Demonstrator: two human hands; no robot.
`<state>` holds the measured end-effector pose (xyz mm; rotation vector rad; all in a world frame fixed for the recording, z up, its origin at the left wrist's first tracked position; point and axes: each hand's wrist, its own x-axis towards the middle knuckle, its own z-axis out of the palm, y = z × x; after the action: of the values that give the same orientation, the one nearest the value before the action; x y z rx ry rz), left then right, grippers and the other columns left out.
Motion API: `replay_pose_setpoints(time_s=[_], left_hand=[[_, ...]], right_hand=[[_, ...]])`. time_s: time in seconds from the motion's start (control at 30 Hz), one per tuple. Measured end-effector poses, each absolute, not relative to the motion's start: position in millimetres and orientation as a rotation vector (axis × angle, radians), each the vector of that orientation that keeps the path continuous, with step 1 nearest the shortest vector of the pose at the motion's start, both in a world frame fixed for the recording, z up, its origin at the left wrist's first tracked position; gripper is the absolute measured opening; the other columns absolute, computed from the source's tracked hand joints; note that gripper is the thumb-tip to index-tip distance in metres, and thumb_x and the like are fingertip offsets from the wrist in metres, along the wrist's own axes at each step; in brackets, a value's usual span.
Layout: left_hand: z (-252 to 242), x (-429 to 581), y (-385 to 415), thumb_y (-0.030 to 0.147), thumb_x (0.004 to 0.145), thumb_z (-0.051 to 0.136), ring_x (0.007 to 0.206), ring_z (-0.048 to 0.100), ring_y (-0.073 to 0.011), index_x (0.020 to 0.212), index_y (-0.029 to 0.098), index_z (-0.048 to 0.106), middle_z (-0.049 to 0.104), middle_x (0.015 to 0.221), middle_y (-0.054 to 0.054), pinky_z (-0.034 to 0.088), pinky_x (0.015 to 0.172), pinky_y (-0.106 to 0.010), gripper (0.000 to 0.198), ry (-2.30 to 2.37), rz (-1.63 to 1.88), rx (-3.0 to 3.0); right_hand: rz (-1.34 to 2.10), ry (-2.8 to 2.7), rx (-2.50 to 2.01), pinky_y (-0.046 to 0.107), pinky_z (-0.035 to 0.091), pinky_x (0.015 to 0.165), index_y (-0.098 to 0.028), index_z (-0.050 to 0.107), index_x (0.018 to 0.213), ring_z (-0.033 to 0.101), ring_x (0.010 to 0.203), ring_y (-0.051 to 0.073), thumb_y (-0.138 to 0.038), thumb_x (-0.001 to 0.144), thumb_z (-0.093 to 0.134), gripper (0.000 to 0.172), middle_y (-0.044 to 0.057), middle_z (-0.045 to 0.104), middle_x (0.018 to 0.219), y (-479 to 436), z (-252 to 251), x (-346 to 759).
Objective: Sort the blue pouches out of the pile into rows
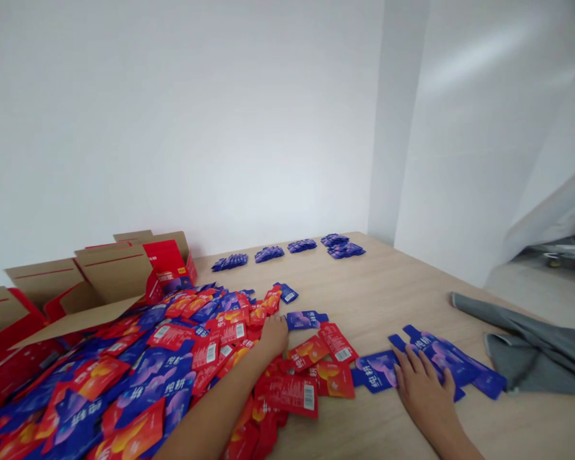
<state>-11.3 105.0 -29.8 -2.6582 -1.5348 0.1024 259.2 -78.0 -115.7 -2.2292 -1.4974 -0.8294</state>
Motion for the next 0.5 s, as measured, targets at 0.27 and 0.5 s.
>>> replay_pose_setpoints(time_s=[0.27, 0.5], left_hand=[[-28.0, -10.6, 97.3, 0.007, 0.08, 0.048, 0.105, 0.058, -0.0292, 0.108, 0.004, 0.061, 0.063, 0.109, -0.023, 0.044, 0.086, -0.038, 0.031, -1.471, 0.127, -2.602], [-30.5, -15.8, 91.5, 0.009, 0.087, 0.041, 0.108, 0.058, -0.0278, 0.106, 0.003, 0.063, 0.064, 0.107, -0.022, 0.042, 0.094, -0.039, 0.03, -1.398, 0.093, -2.655]], right_hand=[[-0.875, -1.577, -2.064, 0.055, 0.028, 0.1, -0.016, 0.067, 0.107, 0.058, 0.109, 0.029, -0.023, 0.089, 0.033, 0.039, 0.015, 0.066, 0.115, -78.8, -114.1, 259.2], [-0.804, -1.661, -1.933, 0.051, 0.03, 0.1, -0.018, 0.065, 0.104, 0.058, 0.109, 0.027, -0.019, 0.086, 0.036, 0.034, 0.013, 0.066, 0.115, -83.9, -109.7, 259.6]])
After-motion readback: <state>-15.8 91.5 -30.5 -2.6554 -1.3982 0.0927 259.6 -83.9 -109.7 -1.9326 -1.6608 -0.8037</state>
